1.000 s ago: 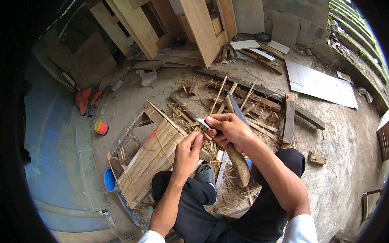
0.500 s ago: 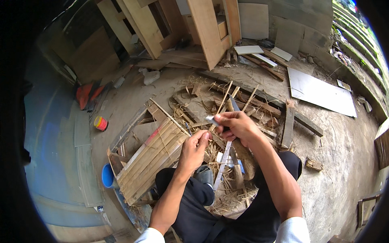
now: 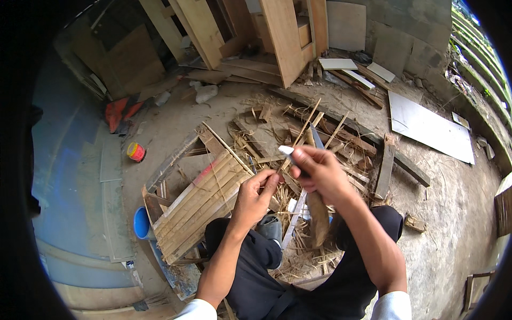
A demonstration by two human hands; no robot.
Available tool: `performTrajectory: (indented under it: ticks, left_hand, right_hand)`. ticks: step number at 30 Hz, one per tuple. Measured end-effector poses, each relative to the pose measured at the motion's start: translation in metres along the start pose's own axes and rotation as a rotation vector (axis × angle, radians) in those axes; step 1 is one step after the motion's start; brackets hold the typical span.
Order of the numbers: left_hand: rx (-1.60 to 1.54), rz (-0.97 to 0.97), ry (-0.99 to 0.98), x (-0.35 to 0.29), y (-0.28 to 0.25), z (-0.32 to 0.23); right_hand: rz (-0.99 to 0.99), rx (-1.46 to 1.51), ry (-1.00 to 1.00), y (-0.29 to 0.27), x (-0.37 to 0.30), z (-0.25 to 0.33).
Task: The person sits on the floor and uses a knife to shave thin strips from a bamboo stick. The person holds the bamboo with the left hand and draws the knife along it with the right hand, producing fine shavings that fall to the floor.
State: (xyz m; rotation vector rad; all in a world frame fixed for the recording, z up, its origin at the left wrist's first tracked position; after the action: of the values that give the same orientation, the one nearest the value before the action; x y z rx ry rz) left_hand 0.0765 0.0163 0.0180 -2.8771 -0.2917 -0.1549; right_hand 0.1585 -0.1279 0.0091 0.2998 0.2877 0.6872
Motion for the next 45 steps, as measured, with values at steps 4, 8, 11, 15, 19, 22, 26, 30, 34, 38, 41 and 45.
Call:
performTrajectory:
  ticks: [4,8,11,15,19,22,26,30,34,38,41,45]
  left_hand:
    - [0.115,-0.044,-0.008,-0.003,-0.004,-0.003]
    - [0.191,-0.036,0.008,-0.007,-0.001,-0.007]
    - [0.312,-0.080,0.044,-0.009,0.000,-0.014]
    - [0.370,-0.107,0.006,-0.009,-0.004,-0.019]
    - [0.252,-0.050,0.040,-0.007,0.000,-0.020]
    - [0.234,-0.066,0.036,-0.004,0.002,-0.019]
    - [0.237,-0.080,0.008,0.000,0.003,-0.017]
    - [0.244,-0.111,0.010,0.003,0.003,-0.016]
    - [0.267,-0.035,-0.015,-0.005,0.009,-0.012]
    - [0.185,0.052,-0.004,-0.016,0.009,-0.009]
    - [0.167,-0.035,-0.088,-0.013,-0.006,-0.003]
    - [0.129,-0.046,-0.073,-0.007,-0.012,-0.005]
  right_hand:
    - [-0.002,0.082,0.103,0.013,0.001,0.009]
    - [-0.081,0.059,0.024,0.001,0.003,0.021]
    - [-0.096,-0.058,0.080,0.004,0.001,0.016]
    - [0.148,-0.060,0.151,0.022,-0.005,0.013]
    - [-0.001,0.011,0.149,0.006,0.000,0.018]
    - [-0.038,0.048,0.144,-0.004,0.008,0.017]
    - [-0.097,0.074,0.134,-0.005,0.015,0.011]
    - [-0.101,0.005,0.106,-0.002,0.023,0.009]
    - [-0.416,0.007,0.032,-0.044,0.032,0.028]
    - [-0.707,0.247,-0.283,-0.117,0.020,0.063]
    - [-0.707,0.151,-0.193,-0.132,0.004,0.052]
    - [-0.280,0.013,-0.177,-0.068,0.004,0.028]
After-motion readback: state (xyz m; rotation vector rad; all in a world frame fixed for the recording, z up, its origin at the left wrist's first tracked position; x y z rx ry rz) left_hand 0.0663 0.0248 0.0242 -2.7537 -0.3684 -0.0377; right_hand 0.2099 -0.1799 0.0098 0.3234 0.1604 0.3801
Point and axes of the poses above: each hand's wrist, its own x-axis towards the middle knuckle, its own y-axis out of the palm, z = x × y, the point moved 5 cm from there along x, towards the middle knuckle, and after that the axes turned 3 degrees about -x, right-handed, at the moved point
